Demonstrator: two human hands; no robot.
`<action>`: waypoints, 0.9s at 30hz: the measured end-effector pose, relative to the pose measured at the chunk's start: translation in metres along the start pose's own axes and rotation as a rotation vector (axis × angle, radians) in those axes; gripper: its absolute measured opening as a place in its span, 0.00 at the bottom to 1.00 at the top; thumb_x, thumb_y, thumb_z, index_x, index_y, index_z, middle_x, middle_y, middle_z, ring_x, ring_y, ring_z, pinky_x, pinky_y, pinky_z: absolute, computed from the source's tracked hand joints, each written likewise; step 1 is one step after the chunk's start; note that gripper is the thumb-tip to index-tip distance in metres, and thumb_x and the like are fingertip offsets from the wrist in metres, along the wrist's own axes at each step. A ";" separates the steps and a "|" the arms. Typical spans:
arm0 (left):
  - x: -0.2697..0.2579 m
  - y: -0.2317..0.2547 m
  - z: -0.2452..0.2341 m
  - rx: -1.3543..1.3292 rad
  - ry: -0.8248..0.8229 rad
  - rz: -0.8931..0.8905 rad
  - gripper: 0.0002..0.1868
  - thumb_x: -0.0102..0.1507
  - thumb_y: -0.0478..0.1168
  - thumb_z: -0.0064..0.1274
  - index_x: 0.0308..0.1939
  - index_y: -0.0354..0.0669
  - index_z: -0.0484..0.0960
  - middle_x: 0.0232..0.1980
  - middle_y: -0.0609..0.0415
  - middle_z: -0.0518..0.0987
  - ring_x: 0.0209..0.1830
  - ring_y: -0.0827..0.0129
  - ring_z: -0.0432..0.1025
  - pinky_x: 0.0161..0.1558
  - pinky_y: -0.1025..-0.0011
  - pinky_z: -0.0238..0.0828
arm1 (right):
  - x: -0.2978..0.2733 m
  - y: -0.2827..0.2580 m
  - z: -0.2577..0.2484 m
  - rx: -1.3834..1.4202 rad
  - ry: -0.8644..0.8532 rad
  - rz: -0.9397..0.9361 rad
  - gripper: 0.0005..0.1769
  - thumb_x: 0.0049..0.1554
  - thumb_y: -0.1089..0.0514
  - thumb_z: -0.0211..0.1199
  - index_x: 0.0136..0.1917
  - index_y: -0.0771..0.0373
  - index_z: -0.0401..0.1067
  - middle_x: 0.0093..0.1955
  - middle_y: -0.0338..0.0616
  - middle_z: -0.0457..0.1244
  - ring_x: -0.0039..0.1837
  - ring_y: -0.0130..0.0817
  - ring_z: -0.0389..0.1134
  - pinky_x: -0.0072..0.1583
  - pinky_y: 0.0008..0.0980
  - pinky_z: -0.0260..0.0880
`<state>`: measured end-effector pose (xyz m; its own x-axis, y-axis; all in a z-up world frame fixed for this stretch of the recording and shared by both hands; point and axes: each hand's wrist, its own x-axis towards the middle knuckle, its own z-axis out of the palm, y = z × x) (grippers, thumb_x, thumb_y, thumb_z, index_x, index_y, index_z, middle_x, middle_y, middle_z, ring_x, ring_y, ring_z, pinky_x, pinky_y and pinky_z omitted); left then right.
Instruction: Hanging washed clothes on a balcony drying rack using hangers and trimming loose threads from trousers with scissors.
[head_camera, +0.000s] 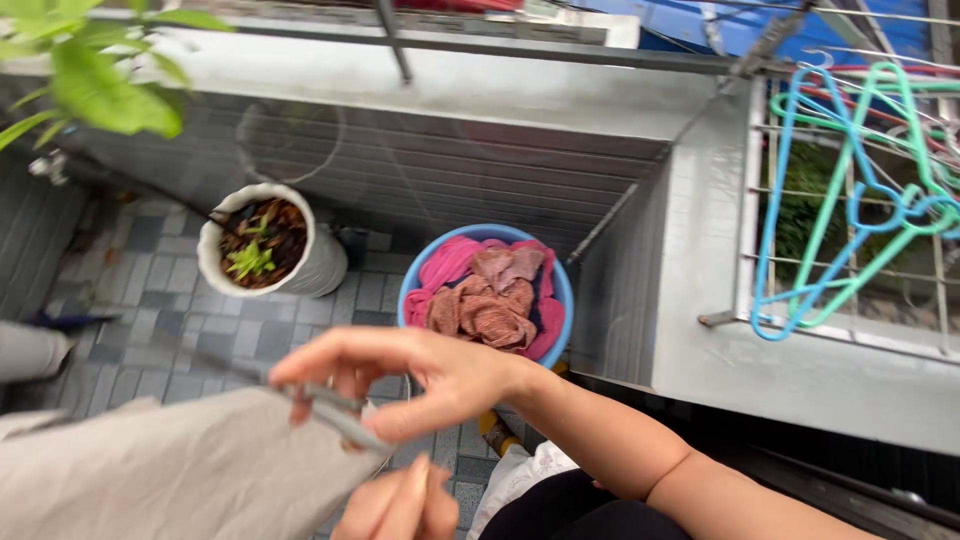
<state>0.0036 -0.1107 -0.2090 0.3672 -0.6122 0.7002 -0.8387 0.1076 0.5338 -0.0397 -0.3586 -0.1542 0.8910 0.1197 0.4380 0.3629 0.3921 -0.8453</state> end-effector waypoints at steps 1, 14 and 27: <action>0.053 0.010 0.037 -0.021 -0.044 0.021 0.16 0.59 0.26 0.60 0.49 0.35 0.78 0.37 0.53 0.79 0.33 0.73 0.79 0.38 0.76 0.81 | -0.004 -0.001 -0.006 0.005 0.138 0.023 0.32 0.67 0.54 0.62 0.80 0.62 0.58 0.68 0.42 0.63 0.58 0.23 0.67 0.62 0.25 0.68; 0.158 0.115 0.314 -0.666 -0.497 -0.089 0.13 0.66 0.25 0.55 0.54 0.39 0.76 0.46 0.47 0.77 0.42 0.55 0.75 0.43 0.67 0.73 | -0.126 0.019 -0.101 -0.321 0.713 0.064 0.33 0.64 0.60 0.61 0.80 0.63 0.58 0.66 0.43 0.62 0.67 0.25 0.63 0.69 0.32 0.65; 0.135 0.215 0.340 -0.458 -0.247 -0.013 0.39 0.53 0.24 0.53 0.70 0.40 0.64 0.67 0.34 0.66 0.65 0.46 0.67 0.63 0.58 0.67 | -0.283 0.058 -0.085 -0.789 0.907 0.621 0.34 0.55 0.56 0.65 0.73 0.58 0.64 0.63 0.39 0.68 0.53 0.31 0.70 0.59 0.33 0.71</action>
<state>-0.2640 -0.4367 -0.1607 0.2242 -0.7766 0.5887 -0.5526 0.3963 0.7332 -0.2476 -0.4469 -0.3535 0.7176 -0.6747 -0.1728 -0.3760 -0.1666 -0.9115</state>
